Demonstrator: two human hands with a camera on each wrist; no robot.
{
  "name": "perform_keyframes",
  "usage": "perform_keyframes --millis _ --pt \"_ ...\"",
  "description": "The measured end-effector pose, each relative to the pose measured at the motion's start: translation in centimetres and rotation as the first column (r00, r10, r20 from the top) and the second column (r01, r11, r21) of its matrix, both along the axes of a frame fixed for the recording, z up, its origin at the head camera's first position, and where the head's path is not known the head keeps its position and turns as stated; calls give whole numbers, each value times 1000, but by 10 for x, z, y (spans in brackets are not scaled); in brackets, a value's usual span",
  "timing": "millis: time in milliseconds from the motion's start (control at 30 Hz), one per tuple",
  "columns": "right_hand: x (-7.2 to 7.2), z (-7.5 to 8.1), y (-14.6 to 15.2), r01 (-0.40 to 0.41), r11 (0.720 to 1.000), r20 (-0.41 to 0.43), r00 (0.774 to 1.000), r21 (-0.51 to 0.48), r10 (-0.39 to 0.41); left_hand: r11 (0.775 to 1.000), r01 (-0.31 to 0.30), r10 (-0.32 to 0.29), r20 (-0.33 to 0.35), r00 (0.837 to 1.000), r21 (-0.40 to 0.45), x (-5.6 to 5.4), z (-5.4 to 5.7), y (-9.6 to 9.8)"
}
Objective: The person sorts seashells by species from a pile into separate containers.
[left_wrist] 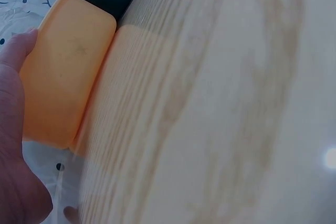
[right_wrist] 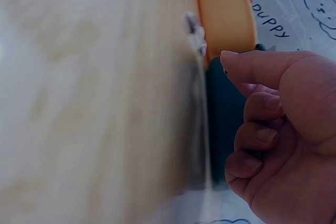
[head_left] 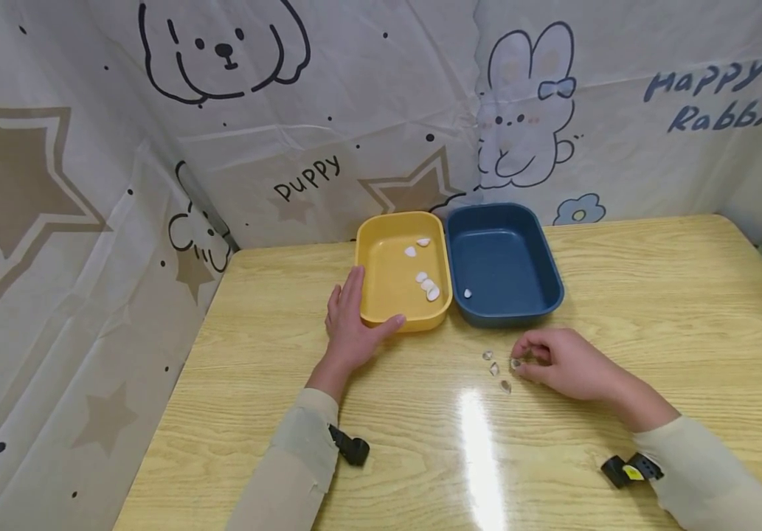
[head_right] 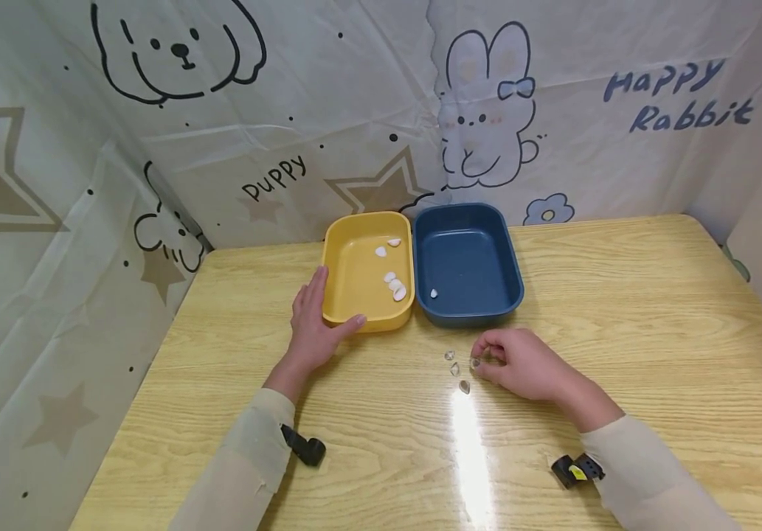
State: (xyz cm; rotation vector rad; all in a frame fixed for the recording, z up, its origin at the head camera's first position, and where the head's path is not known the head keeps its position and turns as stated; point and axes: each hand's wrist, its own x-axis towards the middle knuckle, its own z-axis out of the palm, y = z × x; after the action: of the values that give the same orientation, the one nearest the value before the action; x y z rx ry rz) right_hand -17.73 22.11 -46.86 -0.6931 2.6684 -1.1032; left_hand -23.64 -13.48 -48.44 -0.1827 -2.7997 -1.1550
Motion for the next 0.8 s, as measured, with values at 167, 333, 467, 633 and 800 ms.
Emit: perform_keyframes --millis 167,333,467,633,800 --pt "2 14 -3 28 1000 -50 998 -7 -28 1000 2 -2 0 1000 -2 0 0 0" --pt "1 30 -9 29 999 -108 994 -45 -34 1000 2 -2 9 1000 -4 1 1 0" --pt "-3 41 -13 40 997 -139 989 -73 -50 1000 3 -3 1 1000 -1 0 0 0" --pt "-12 53 -19 97 991 -179 978 -89 -112 1000 -3 3 12 1000 2 0 0 0" --pt "-25 59 -23 150 981 -250 952 -121 -177 1000 -1 1 10 1000 3 0 -1 0"
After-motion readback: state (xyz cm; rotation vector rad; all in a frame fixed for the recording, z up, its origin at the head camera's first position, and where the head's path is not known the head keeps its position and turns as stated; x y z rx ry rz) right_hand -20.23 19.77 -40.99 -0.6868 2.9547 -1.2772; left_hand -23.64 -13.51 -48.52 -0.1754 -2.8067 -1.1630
